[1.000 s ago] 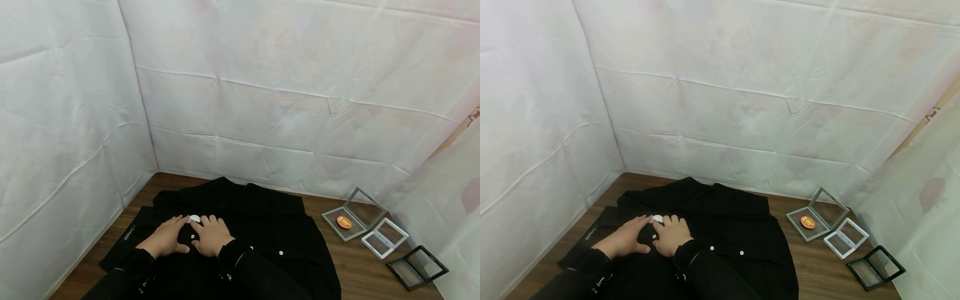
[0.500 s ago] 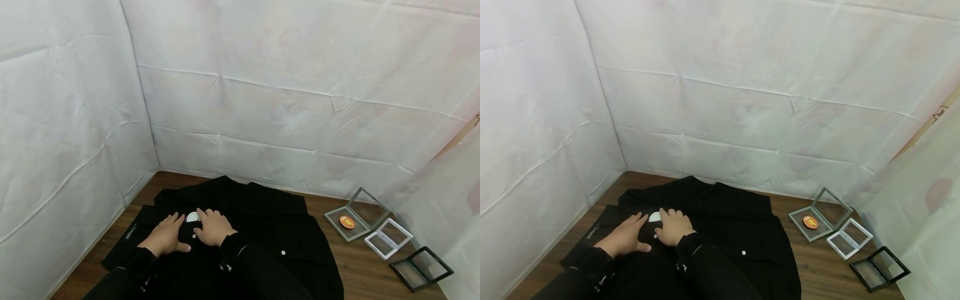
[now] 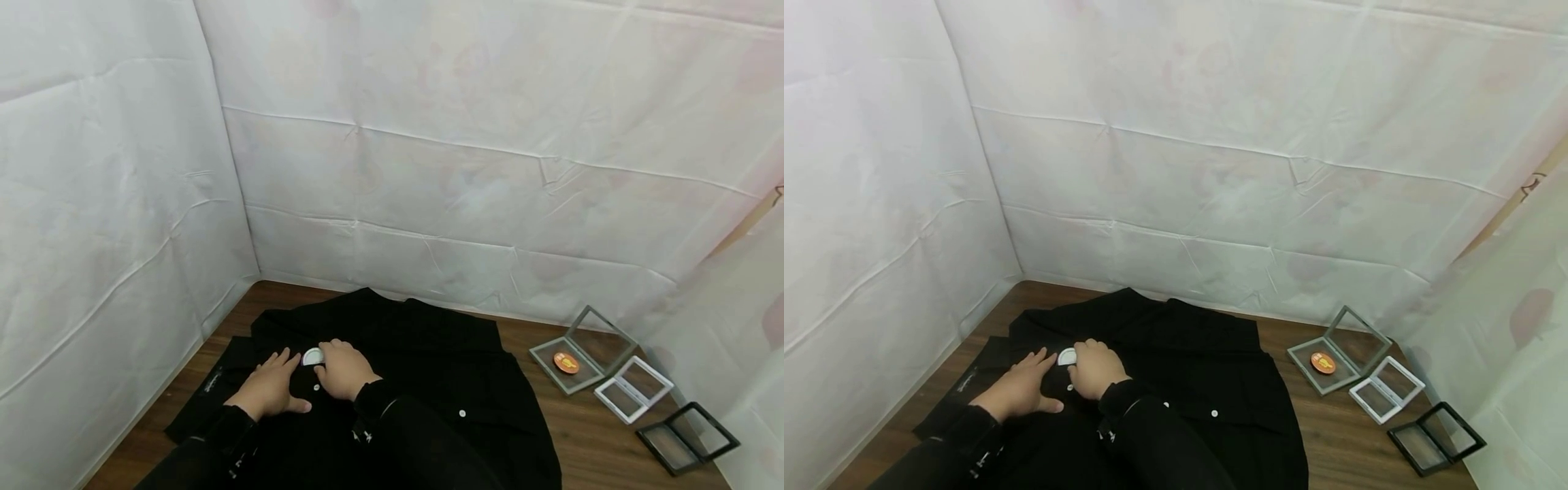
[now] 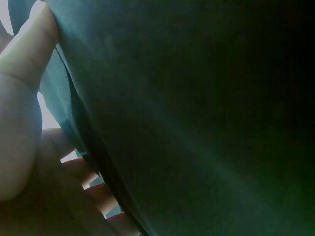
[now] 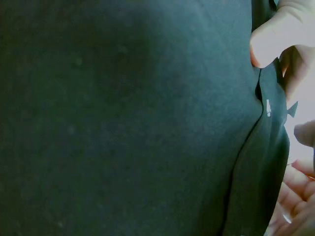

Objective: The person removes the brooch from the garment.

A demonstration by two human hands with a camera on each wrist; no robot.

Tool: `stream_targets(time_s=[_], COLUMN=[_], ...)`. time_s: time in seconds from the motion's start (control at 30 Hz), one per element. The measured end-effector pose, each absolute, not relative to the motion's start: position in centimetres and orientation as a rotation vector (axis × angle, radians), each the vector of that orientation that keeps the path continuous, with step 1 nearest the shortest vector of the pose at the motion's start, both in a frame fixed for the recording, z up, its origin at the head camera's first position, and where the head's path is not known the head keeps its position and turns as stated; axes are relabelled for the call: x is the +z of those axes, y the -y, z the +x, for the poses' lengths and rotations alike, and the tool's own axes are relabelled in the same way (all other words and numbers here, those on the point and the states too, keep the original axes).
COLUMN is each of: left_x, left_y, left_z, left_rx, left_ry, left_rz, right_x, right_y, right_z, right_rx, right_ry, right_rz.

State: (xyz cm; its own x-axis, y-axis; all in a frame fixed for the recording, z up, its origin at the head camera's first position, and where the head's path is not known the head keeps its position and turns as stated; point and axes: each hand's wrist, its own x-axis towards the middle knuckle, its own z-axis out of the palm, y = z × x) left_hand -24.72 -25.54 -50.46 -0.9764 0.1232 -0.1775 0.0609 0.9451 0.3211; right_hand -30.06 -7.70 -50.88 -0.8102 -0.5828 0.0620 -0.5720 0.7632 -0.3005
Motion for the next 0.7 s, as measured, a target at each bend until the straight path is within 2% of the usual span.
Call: stream_targets(time_s=[0.7], left_x=[-51.1], left_y=[25.92], left_z=[-24.71], left_rx=[0.543], left_ry=[-2.875], left_rz=[0.11], right_x=[-50.85], right_y=[7.54], right_z=[-29.9], right_rx=[-0.57], right_ry=[-2.996], right_rz=[-1.06])
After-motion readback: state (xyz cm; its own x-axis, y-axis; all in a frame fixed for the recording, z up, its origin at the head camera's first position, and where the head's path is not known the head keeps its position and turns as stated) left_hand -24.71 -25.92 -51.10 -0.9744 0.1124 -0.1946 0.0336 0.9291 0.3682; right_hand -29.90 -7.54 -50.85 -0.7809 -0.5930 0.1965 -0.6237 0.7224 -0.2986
